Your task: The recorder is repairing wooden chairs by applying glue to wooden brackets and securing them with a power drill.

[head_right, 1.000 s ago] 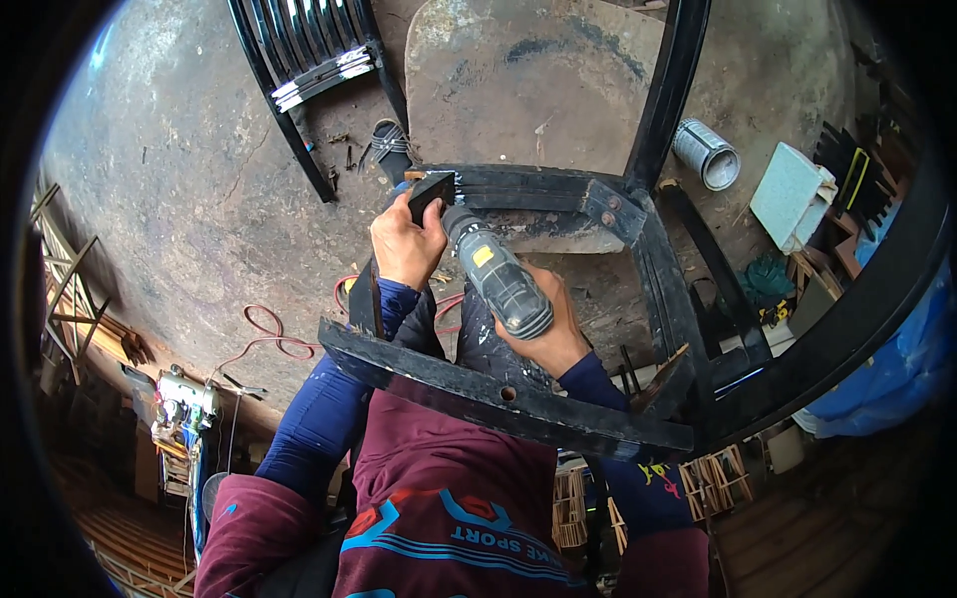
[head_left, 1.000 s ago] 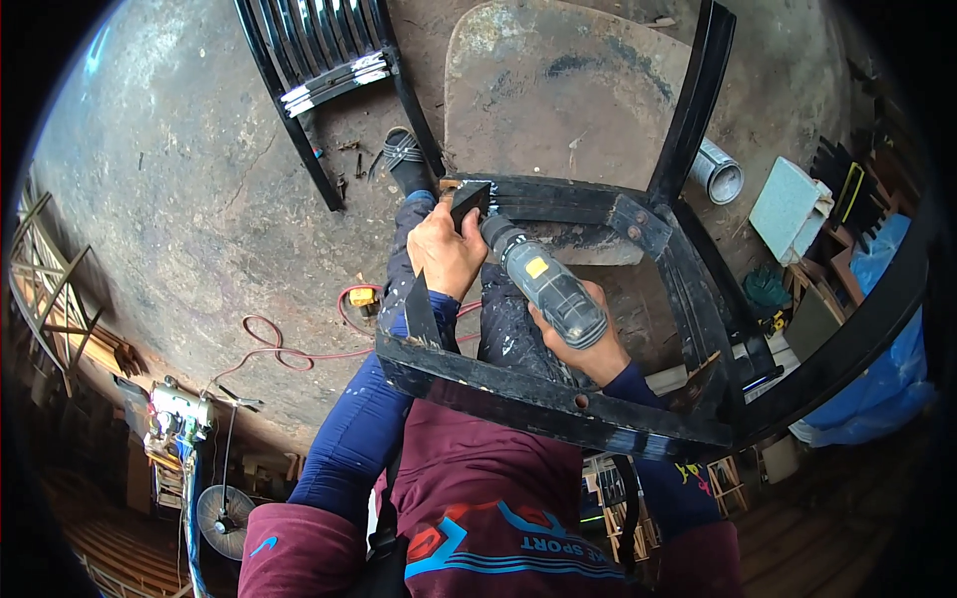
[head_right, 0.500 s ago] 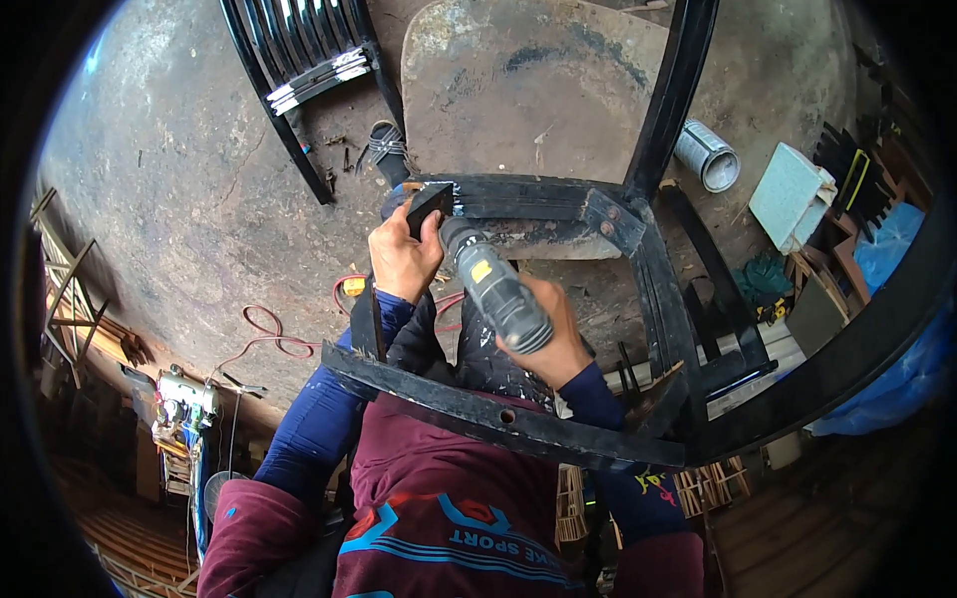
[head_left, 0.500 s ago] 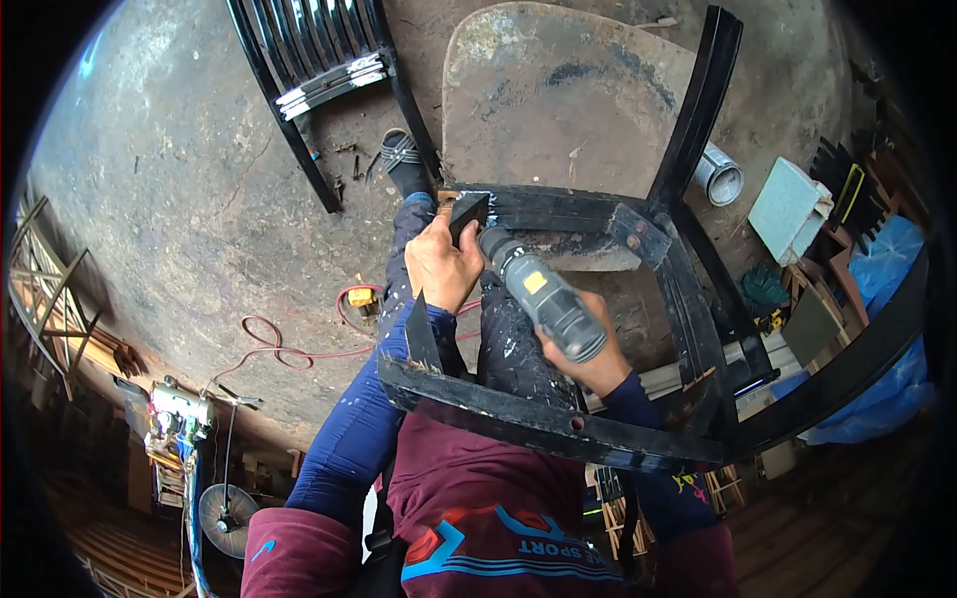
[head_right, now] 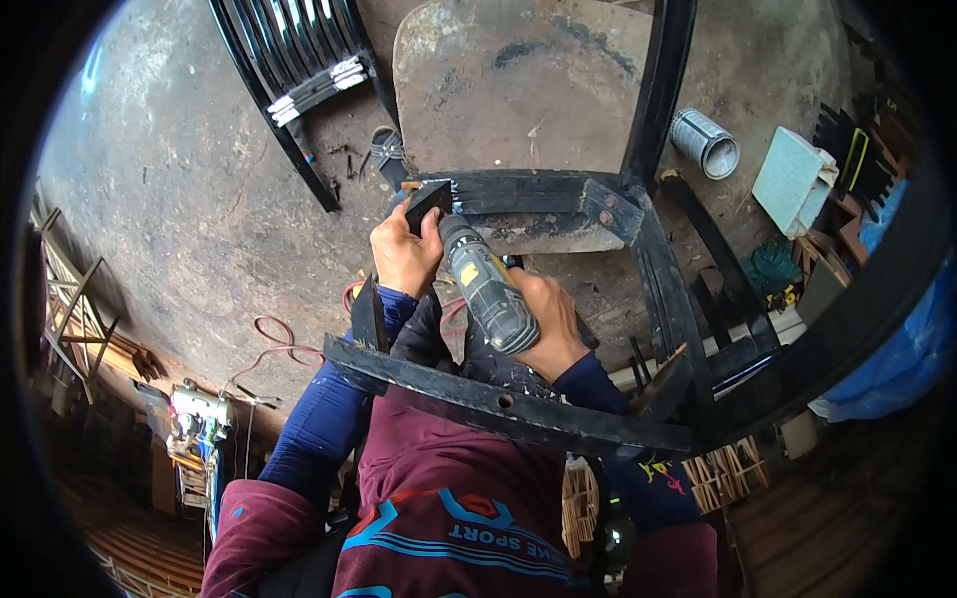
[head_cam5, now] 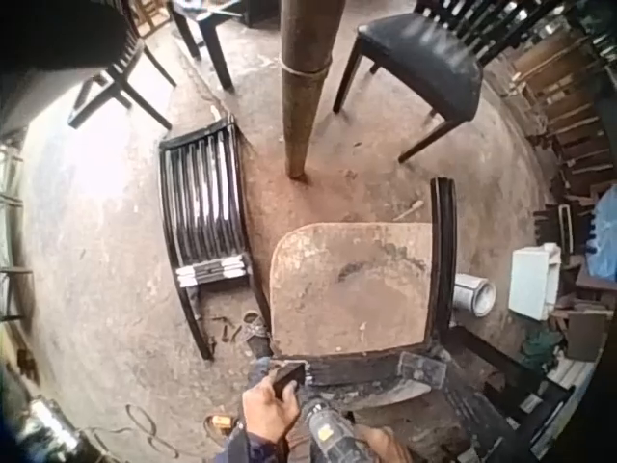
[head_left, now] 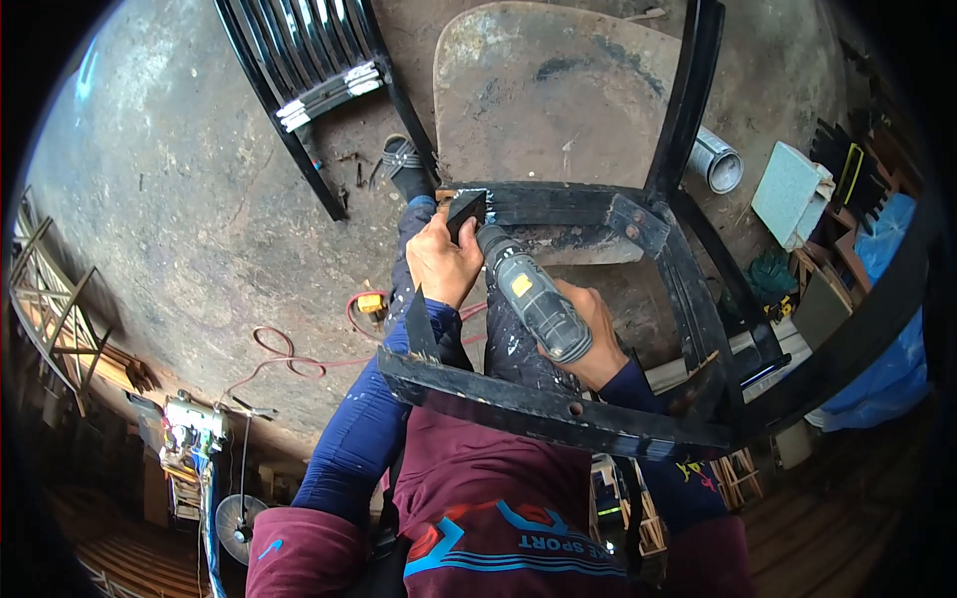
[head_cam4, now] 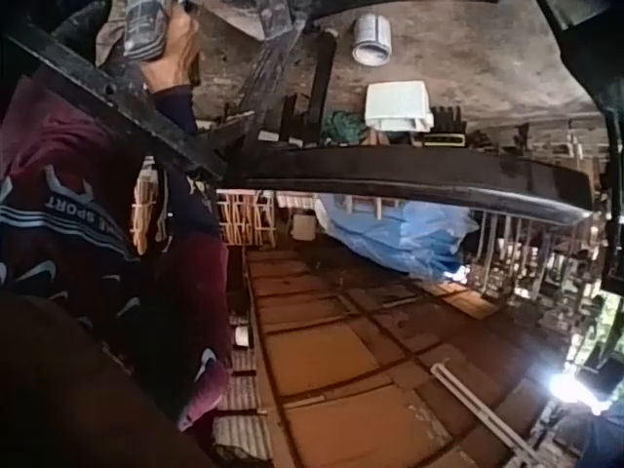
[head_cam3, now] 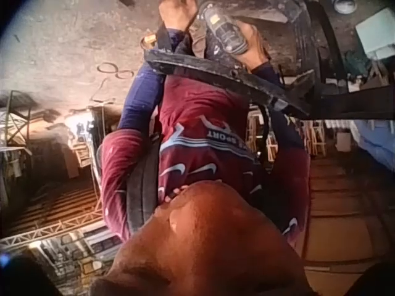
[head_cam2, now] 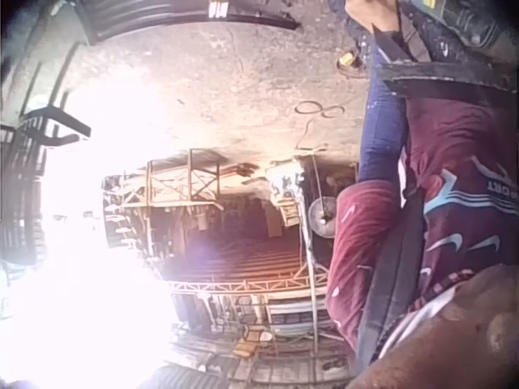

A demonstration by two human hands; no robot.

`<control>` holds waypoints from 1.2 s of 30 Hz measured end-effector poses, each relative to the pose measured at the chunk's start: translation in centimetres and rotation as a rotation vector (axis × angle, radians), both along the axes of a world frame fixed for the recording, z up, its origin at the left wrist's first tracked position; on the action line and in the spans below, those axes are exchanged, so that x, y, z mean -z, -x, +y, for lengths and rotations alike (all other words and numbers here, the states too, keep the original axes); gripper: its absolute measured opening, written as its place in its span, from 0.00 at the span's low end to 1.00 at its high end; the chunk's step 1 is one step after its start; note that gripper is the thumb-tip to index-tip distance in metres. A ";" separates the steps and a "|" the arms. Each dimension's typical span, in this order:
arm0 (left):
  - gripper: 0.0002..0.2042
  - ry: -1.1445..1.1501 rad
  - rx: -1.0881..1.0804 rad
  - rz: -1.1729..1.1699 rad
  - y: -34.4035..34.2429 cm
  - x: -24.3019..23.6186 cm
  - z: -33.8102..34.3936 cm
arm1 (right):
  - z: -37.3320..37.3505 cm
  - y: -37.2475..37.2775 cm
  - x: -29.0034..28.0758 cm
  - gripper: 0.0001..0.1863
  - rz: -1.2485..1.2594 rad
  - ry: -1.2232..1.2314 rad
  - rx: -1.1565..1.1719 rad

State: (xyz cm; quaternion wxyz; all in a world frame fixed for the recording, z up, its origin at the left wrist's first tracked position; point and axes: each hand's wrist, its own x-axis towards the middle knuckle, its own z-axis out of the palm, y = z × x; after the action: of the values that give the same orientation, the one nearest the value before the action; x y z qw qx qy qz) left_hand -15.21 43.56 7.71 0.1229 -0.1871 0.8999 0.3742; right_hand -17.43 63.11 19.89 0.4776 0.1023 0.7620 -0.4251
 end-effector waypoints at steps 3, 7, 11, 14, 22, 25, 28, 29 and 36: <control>0.11 -0.002 -0.002 -0.047 0.0 0.1 0.2 | -0.1 -0.1 0.1 0.20 0.012 -0.081 -0.040; 0.10 0.059 0.056 -0.033 -0.7 -1.1 0.5 | 2.0 -2.8 2.2 0.15 -0.090 0.019 0.279; 0.10 0.083 0.027 -0.039 0.2 -0.5 0.3 | 3.2 -4.6 -2.3 0.17 -0.046 -0.351 0.286; 0.13 0.125 0.056 -0.150 1.0 -1.1 0.3 | 5.0 -6.9 -2.5 0.29 -0.216 -0.453 0.451; 0.15 0.033 0.085 -0.249 0.8 -0.9 0.1 | 6.0 -14.5 3.1 0.11 0.281 -0.023 0.648; 0.15 0.153 0.192 -0.186 0.6 -0.5 0.1 | 5.9 -14.8 4.5 0.07 0.124 0.439 0.902; 0.16 -0.072 -0.002 -0.111 -0.2 0.6 -1.2 | 4.1 -13.5 3.4 0.06 0.175 0.471 0.874; 0.16 -0.080 -0.002 -0.113 0.3 0.0 -0.4 | 3.8 -10.0 0.6 0.07 0.122 0.165 0.596; 0.14 0.164 0.091 -0.080 0.4 -0.3 1.2 | 1.9 -11.2 2.6 0.09 0.124 -0.072 0.552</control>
State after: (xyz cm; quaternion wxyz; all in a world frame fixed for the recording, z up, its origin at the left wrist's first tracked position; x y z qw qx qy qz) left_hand -15.63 44.73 7.97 0.1600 -0.1704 0.9295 0.2854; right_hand -6.23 65.04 17.33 0.2922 0.2965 0.7478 -0.5172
